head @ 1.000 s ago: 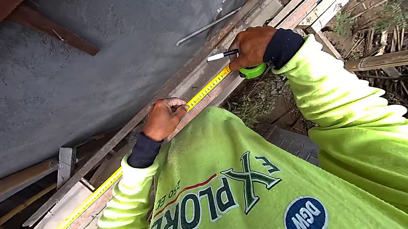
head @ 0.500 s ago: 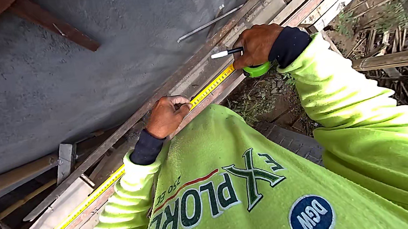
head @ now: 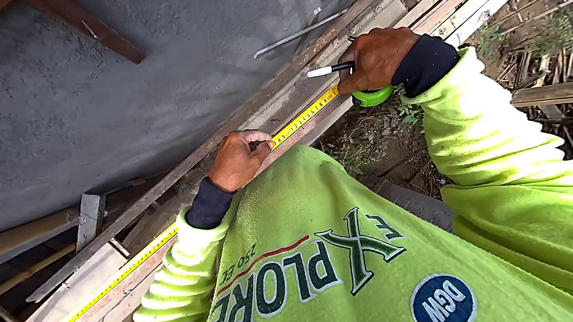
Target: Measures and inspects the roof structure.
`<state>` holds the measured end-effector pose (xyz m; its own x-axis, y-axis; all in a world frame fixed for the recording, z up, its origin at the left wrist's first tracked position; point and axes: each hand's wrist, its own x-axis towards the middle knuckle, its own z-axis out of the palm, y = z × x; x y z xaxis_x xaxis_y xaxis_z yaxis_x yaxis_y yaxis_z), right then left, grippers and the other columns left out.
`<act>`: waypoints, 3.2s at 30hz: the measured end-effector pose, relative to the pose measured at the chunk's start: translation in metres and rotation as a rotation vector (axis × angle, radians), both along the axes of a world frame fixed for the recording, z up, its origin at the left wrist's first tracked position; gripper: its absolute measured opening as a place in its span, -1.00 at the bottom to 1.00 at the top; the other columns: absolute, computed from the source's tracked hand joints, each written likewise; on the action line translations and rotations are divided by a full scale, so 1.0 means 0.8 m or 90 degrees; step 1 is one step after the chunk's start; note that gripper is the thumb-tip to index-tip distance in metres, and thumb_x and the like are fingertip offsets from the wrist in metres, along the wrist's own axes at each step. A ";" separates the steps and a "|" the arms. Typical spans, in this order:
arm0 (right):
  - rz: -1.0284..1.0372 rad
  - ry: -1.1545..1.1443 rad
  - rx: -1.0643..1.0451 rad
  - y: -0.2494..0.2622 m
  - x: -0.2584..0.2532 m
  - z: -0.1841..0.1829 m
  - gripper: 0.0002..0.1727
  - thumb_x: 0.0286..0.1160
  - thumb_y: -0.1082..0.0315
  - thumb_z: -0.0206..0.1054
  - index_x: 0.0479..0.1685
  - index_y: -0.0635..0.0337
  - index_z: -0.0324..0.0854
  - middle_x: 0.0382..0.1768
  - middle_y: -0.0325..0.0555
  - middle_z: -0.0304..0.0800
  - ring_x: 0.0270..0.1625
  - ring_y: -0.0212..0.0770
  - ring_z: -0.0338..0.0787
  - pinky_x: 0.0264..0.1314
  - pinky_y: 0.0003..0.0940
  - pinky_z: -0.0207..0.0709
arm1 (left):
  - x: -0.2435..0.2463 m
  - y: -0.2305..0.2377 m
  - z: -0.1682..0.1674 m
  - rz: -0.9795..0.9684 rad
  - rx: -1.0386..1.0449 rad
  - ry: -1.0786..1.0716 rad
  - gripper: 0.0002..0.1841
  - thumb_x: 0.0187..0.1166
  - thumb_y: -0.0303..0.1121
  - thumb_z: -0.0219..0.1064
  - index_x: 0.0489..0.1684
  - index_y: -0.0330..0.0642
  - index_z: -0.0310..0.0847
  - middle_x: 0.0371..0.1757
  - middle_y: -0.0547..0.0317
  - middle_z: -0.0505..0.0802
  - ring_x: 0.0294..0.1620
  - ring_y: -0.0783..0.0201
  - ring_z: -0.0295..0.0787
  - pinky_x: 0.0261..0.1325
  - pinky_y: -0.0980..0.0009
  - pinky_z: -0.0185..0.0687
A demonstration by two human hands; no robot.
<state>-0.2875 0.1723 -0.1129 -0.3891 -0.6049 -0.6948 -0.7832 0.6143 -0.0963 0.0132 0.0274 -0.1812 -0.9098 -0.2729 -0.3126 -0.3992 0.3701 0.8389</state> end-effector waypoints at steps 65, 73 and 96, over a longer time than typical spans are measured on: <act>-0.060 0.050 0.050 0.024 -0.096 0.008 -0.59 0.44 -0.09 0.52 -0.32 0.12 0.79 -0.31 0.14 0.78 -0.11 0.20 0.76 -0.08 0.37 0.45 | -0.232 0.020 0.023 -0.231 -0.006 -0.152 -0.83 0.63 -0.34 0.35 -0.04 -0.16 0.84 -0.27 0.11 0.89 -0.25 0.21 0.79 -0.06 0.09 0.66; -0.066 -0.003 0.019 0.038 -0.106 0.001 -0.60 0.42 -0.07 0.53 -0.41 0.10 0.75 -0.41 0.02 0.73 -0.22 0.09 0.73 -0.17 0.26 0.47 | -0.281 0.042 0.025 -0.257 -0.003 -0.144 -0.84 0.62 -0.32 0.37 -0.12 -0.17 0.84 -0.25 0.08 0.89 -0.23 0.20 0.80 -0.02 0.07 0.66; 0.009 -0.055 -0.005 0.040 -0.123 -0.020 -0.61 0.44 -0.03 0.52 -0.53 0.07 0.71 -0.53 -0.04 0.67 -0.34 0.04 0.69 -0.26 0.22 0.42 | -0.286 0.029 0.025 -0.260 0.081 -0.219 -0.86 0.62 -0.38 0.39 -0.07 -0.22 0.82 -0.36 0.13 0.85 -0.50 0.38 0.68 -0.32 0.39 0.63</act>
